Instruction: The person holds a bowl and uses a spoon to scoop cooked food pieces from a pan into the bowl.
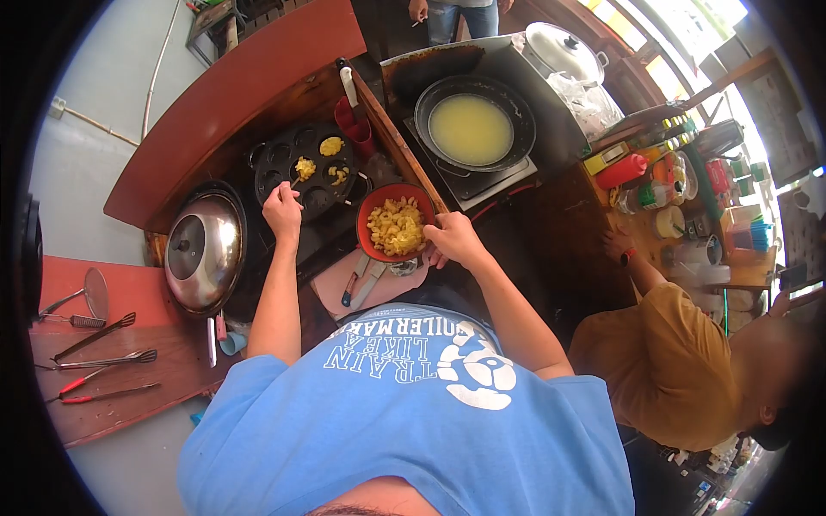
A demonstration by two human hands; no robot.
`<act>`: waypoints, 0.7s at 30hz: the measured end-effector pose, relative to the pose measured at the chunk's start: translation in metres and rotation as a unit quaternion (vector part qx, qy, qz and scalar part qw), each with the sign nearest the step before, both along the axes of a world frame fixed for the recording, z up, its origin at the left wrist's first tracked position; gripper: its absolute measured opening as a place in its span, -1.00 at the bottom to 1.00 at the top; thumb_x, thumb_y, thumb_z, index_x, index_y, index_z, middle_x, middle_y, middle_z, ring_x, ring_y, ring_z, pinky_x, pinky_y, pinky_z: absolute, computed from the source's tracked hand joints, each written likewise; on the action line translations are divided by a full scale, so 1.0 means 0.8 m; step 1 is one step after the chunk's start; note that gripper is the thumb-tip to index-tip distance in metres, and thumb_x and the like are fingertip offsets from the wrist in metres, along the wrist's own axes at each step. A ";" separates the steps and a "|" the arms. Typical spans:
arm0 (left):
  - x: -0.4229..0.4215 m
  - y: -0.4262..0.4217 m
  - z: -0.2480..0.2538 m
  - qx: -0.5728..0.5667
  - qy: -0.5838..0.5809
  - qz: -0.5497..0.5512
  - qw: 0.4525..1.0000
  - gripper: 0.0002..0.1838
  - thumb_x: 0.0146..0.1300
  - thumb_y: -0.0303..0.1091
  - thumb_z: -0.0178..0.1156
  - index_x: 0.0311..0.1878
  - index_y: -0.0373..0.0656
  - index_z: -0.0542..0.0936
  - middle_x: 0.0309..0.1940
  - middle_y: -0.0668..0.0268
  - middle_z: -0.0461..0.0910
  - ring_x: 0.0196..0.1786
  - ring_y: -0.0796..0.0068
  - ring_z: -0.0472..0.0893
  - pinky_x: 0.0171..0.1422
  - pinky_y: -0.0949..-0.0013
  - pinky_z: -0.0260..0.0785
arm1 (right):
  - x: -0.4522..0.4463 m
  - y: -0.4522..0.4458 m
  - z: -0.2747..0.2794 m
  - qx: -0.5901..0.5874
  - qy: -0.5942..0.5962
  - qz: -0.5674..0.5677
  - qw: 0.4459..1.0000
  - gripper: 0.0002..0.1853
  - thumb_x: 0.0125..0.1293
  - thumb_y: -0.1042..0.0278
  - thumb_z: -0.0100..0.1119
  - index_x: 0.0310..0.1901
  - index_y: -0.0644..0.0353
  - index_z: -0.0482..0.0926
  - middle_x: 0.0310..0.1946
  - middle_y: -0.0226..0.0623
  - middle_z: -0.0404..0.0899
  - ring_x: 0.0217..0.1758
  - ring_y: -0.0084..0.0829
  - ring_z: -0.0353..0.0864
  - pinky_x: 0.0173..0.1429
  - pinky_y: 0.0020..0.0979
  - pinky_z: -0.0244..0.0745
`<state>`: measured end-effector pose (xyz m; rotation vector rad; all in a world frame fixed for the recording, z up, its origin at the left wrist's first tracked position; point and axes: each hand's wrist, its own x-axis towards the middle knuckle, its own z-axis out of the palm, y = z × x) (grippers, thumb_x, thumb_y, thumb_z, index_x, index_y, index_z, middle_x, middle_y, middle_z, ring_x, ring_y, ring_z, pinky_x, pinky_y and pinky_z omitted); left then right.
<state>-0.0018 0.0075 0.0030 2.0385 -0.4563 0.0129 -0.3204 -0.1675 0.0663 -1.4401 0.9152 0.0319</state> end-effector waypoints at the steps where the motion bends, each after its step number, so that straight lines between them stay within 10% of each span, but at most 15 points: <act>1: 0.001 0.001 -0.001 0.000 0.000 0.000 1.000 -0.67 0.50 -0.24 0.11 -0.09 -0.34 0.71 -0.47 0.17 0.74 -0.51 0.28 0.72 -0.34 0.22 0.54 | 0.000 0.000 0.001 0.000 0.000 0.000 1.000 -0.74 0.37 0.42 0.09 -0.22 0.56 0.57 -0.52 -0.02 0.69 -0.58 -0.35 0.72 -0.54 -0.33 0.69; 3: 0.003 0.004 0.001 0.064 -0.133 0.005 0.989 -0.63 0.51 -0.20 0.07 -0.18 -0.32 0.71 -0.49 0.13 0.73 -0.42 0.07 0.74 -0.22 0.09 0.55 | 0.000 0.001 0.004 0.000 0.000 -0.002 1.000 -0.73 0.37 0.42 0.09 -0.22 0.57 0.58 -0.52 -0.02 0.69 -0.58 -0.35 0.72 -0.54 -0.33 0.69; 9: 0.000 0.010 0.009 0.130 -0.001 0.015 0.991 -0.61 0.48 -0.22 0.10 -0.36 -0.33 0.69 -0.54 0.09 0.70 -0.36 -0.03 0.73 -0.15 0.00 0.53 | -0.001 0.001 -0.004 -0.007 -0.004 -0.003 1.000 -0.73 0.37 0.41 0.09 -0.23 0.57 0.58 -0.53 -0.02 0.69 -0.58 -0.35 0.72 -0.54 -0.33 0.70; 21: -0.024 0.000 0.019 0.177 -0.132 0.051 0.974 -0.61 0.42 -0.14 0.20 -0.41 -0.28 0.64 -0.49 -0.06 0.68 -0.33 -0.20 0.69 -0.16 -0.10 0.54 | 0.000 0.001 -0.002 -0.007 -0.003 0.001 1.000 -0.72 0.36 0.41 0.08 -0.20 0.58 0.59 -0.52 -0.03 0.69 -0.58 -0.35 0.72 -0.55 -0.34 0.69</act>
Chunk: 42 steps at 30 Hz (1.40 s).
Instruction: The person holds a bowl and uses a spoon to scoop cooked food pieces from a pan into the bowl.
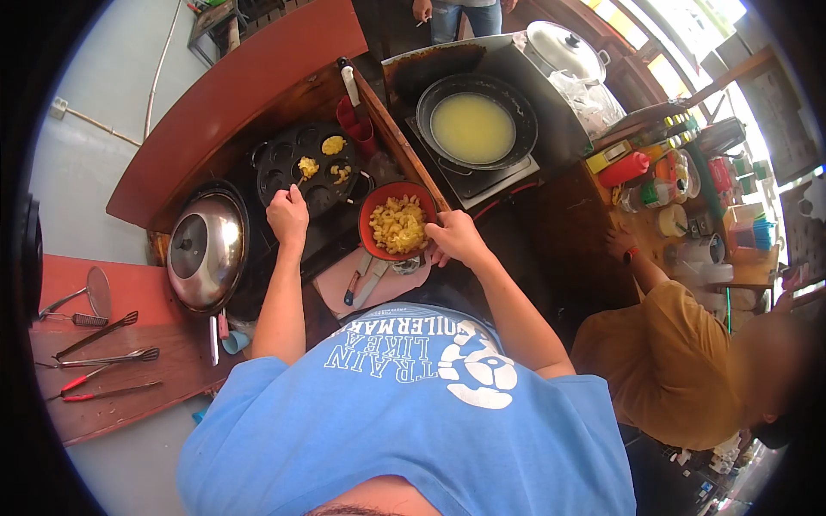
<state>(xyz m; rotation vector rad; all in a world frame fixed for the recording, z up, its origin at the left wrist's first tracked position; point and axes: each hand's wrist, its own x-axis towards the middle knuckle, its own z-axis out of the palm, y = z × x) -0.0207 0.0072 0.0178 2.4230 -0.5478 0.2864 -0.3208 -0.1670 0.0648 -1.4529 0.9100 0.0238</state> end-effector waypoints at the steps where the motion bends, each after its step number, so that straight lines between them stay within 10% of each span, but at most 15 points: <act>1: -0.001 0.000 0.001 0.000 0.000 0.000 1.000 -0.61 0.42 -0.14 0.20 -0.41 -0.28 0.64 -0.49 -0.06 0.68 -0.33 -0.20 0.69 -0.16 -0.10 0.54 | 0.000 0.000 0.000 0.000 0.000 0.000 1.000 -0.72 0.36 0.41 0.08 -0.20 0.58 0.59 -0.52 -0.03 0.69 -0.58 -0.35 0.72 -0.55 -0.34 0.69; 42: -0.010 -0.007 0.007 0.009 -0.016 -0.042 0.999 -0.64 0.42 -0.13 0.21 -0.41 -0.21 0.59 -0.53 0.05 0.68 -0.35 -0.14 0.70 -0.22 -0.08 0.54 | 0.000 0.000 0.005 0.008 0.001 -0.002 1.000 -0.72 0.37 0.42 0.09 -0.18 0.58 0.59 -0.52 -0.05 0.68 -0.58 -0.35 0.73 -0.55 -0.35 0.68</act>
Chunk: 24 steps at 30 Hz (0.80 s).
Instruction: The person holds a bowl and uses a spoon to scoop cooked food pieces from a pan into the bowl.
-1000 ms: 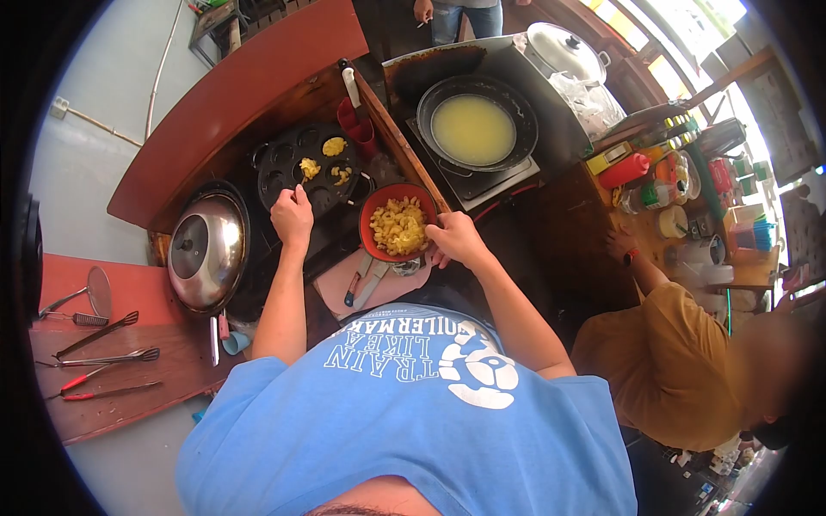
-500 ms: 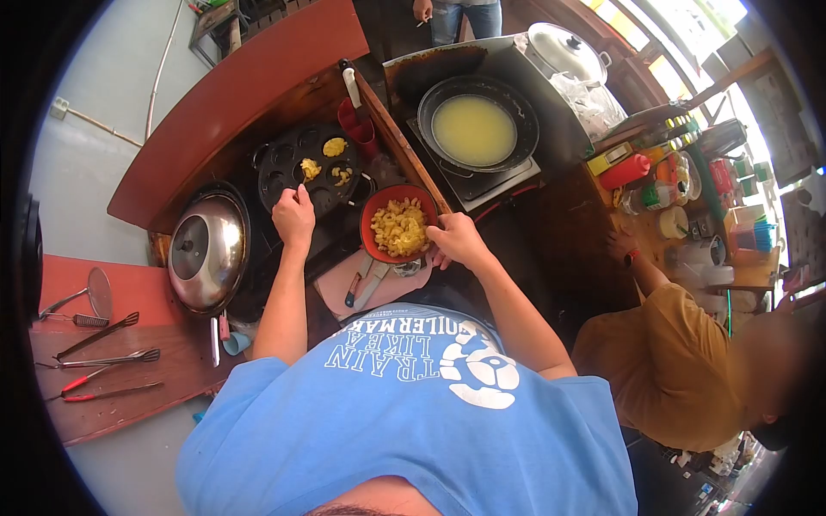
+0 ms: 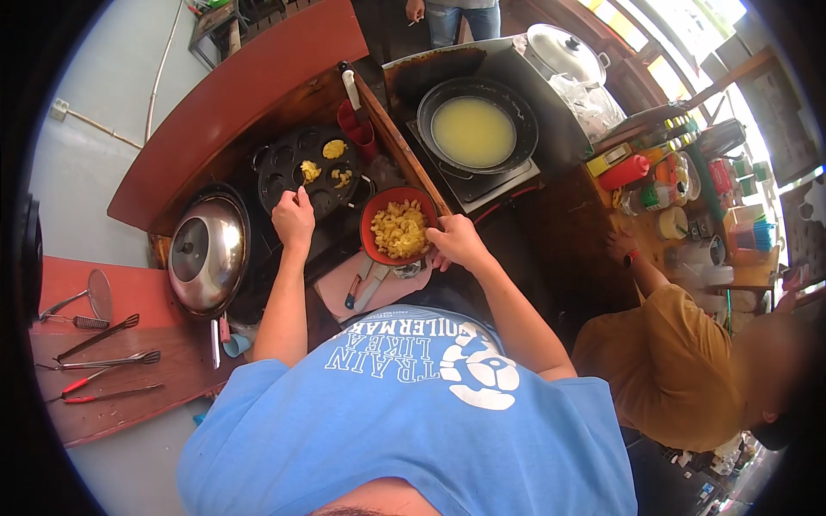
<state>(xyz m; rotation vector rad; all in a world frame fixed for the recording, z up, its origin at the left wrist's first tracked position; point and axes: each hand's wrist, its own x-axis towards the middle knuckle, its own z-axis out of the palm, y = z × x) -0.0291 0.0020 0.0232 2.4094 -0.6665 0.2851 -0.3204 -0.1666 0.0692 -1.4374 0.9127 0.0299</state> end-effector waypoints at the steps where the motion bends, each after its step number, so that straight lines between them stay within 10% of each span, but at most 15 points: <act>1: 0.000 0.001 0.001 0.000 0.000 0.000 1.000 -0.64 0.42 -0.13 0.21 -0.41 -0.21 0.59 -0.53 0.05 0.68 -0.35 -0.14 0.70 -0.22 -0.08 0.54 | 0.000 0.000 0.000 0.000 0.000 0.000 1.000 -0.72 0.37 0.42 0.09 -0.18 0.58 0.59 -0.52 -0.05 0.68 -0.58 -0.35 0.73 -0.55 -0.35 0.68; 24: 0.001 0.009 0.005 0.031 -0.025 0.008 0.999 -0.51 0.46 -0.03 0.18 -0.48 -0.26 0.63 -0.53 -0.04 0.66 -0.37 -0.20 0.68 -0.23 -0.13 0.50 | 0.001 0.000 -0.009 -0.012 0.009 0.001 1.000 -0.71 0.37 0.41 0.09 -0.17 0.60 0.56 -0.51 0.01 0.69 -0.58 -0.32 0.73 -0.55 -0.30 0.70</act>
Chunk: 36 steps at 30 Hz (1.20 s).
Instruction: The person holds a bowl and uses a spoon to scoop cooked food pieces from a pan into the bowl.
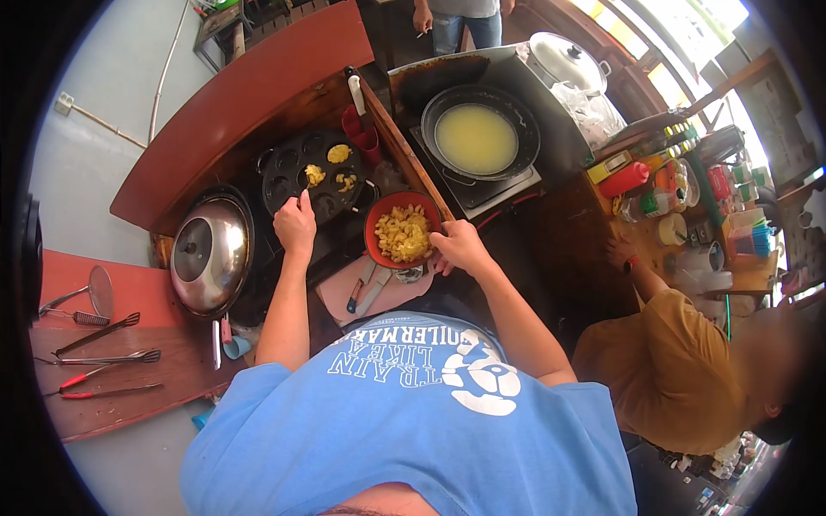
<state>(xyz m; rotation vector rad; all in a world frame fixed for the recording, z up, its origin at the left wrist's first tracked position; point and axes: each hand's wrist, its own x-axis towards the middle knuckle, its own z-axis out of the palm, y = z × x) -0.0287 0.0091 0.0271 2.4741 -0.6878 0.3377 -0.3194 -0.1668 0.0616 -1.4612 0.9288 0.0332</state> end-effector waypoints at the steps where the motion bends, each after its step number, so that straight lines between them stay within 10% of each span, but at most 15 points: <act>1: 0.000 0.001 -0.001 -0.001 0.000 0.000 1.000 -0.51 0.46 -0.03 0.18 -0.48 -0.26 0.63 -0.53 -0.04 0.66 -0.37 -0.20 0.68 -0.23 -0.13 0.50 | 0.000 0.000 0.001 -0.001 0.000 0.000 1.000 -0.71 0.37 0.41 0.09 -0.17 0.60 0.56 -0.51 0.01 0.69 -0.58 -0.32 0.73 -0.55 -0.30 0.70; 21: 0.006 0.009 -0.024 -0.073 -0.018 0.004 0.997 -0.56 0.46 -0.19 0.12 -0.50 -0.30 0.60 -0.55 -0.09 0.64 -0.41 -0.21 0.66 -0.25 -0.09 0.50 | 0.000 0.002 0.006 0.036 -0.014 -0.032 0.999 -0.71 0.34 0.41 0.09 -0.19 0.57 0.59 -0.52 -0.02 0.67 -0.61 -0.33 0.69 -0.57 -0.33 0.67; 29: 0.033 0.028 -0.035 -0.311 0.341 0.079 0.884 -0.58 0.45 -0.22 0.12 -0.37 -0.43 0.67 -0.66 0.16 0.64 -0.70 0.43 0.52 -0.55 0.32 0.32 | 0.026 0.011 0.014 0.050 -0.030 -0.026 0.998 -0.72 0.36 0.40 0.09 -0.19 0.57 0.56 -0.52 0.01 0.67 -0.63 -0.29 0.69 -0.58 -0.31 0.65; 36: 0.021 0.055 0.011 -0.374 0.362 0.056 0.852 -0.60 0.50 -0.23 0.13 -0.32 -0.43 0.65 -0.66 0.24 0.59 -0.73 0.61 0.41 -0.64 0.47 0.15 | 0.098 0.021 0.003 0.012 -0.036 0.002 0.999 -0.72 0.38 0.38 0.09 -0.21 0.55 0.58 -0.54 -0.01 0.67 -0.62 -0.29 0.70 -0.58 -0.32 0.65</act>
